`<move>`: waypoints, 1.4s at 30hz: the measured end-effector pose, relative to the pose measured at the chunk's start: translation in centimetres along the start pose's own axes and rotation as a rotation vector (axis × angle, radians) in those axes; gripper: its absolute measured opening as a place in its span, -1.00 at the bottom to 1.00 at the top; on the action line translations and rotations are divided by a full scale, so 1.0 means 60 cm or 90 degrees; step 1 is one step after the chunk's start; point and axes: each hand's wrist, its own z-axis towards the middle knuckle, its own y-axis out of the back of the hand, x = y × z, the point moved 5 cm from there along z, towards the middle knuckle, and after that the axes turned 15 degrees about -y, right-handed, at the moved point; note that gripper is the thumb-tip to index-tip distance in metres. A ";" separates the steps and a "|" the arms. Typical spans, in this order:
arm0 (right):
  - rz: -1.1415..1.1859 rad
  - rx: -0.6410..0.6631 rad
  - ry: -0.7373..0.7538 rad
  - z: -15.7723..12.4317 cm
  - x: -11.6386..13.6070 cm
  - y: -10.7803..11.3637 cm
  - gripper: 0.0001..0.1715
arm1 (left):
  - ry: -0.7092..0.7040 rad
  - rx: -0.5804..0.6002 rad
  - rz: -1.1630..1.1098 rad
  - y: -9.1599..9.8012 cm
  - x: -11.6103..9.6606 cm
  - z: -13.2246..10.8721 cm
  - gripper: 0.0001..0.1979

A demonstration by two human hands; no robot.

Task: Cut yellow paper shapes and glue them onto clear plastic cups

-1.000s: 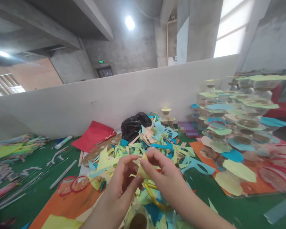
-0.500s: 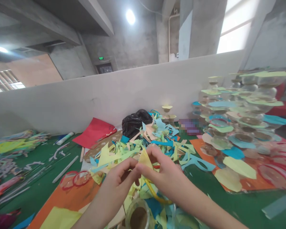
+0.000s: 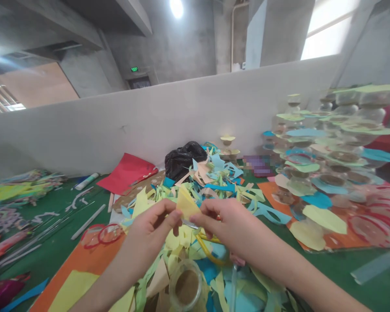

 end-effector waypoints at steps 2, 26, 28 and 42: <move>-0.017 -0.002 -0.009 0.001 -0.002 0.008 -0.49 | -0.008 -0.003 0.002 0.008 0.001 0.007 -0.76; -0.820 -0.414 0.085 -0.009 -0.123 -0.107 -0.69 | -0.008 -0.111 0.024 0.096 0.042 0.037 -0.73; -0.802 -0.361 0.097 -0.008 -0.146 -0.095 -0.61 | 0.000 -0.082 0.010 0.088 0.048 0.039 -0.73; -0.784 -0.349 0.134 0.019 -0.103 -0.069 -0.72 | -0.002 -0.041 0.015 0.062 0.076 0.054 -0.72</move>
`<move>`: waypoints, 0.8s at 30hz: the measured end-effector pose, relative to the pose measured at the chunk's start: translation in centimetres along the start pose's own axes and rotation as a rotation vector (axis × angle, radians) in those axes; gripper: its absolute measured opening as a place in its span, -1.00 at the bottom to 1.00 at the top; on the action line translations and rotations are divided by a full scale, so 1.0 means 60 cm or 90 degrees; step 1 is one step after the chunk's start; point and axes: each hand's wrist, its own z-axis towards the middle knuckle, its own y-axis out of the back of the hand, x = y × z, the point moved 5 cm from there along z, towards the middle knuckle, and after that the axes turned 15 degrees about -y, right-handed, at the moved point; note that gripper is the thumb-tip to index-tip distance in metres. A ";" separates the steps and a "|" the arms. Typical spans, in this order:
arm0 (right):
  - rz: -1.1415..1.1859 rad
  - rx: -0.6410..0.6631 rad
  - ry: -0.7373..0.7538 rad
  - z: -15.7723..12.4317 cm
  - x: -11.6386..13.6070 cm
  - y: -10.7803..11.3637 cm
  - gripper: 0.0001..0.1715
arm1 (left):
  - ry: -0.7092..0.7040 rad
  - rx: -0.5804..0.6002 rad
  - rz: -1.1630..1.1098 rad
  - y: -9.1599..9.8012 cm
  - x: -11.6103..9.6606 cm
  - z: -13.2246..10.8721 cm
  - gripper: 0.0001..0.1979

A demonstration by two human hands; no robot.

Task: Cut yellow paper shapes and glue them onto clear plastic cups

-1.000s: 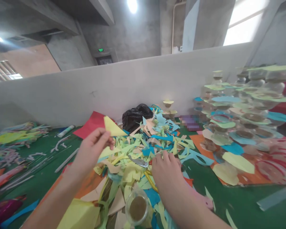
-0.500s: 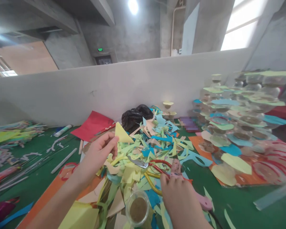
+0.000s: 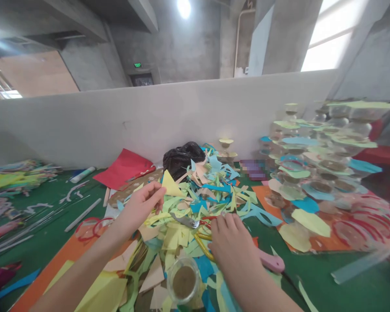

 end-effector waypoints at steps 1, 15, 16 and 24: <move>0.015 0.045 -0.010 0.013 0.009 -0.002 -0.75 | -0.003 -0.004 0.004 0.001 0.001 0.001 -0.72; 0.062 0.047 -0.030 0.042 0.036 -0.030 -0.83 | -0.002 -0.045 0.031 0.020 -0.022 0.000 -0.69; 0.064 0.034 -0.038 0.043 0.038 -0.029 -0.83 | 0.001 -0.043 0.029 0.020 -0.021 0.000 -0.68; 0.094 -0.016 -0.053 0.062 0.030 -0.002 -0.83 | -0.011 -0.058 0.023 0.027 -0.024 0.003 -0.73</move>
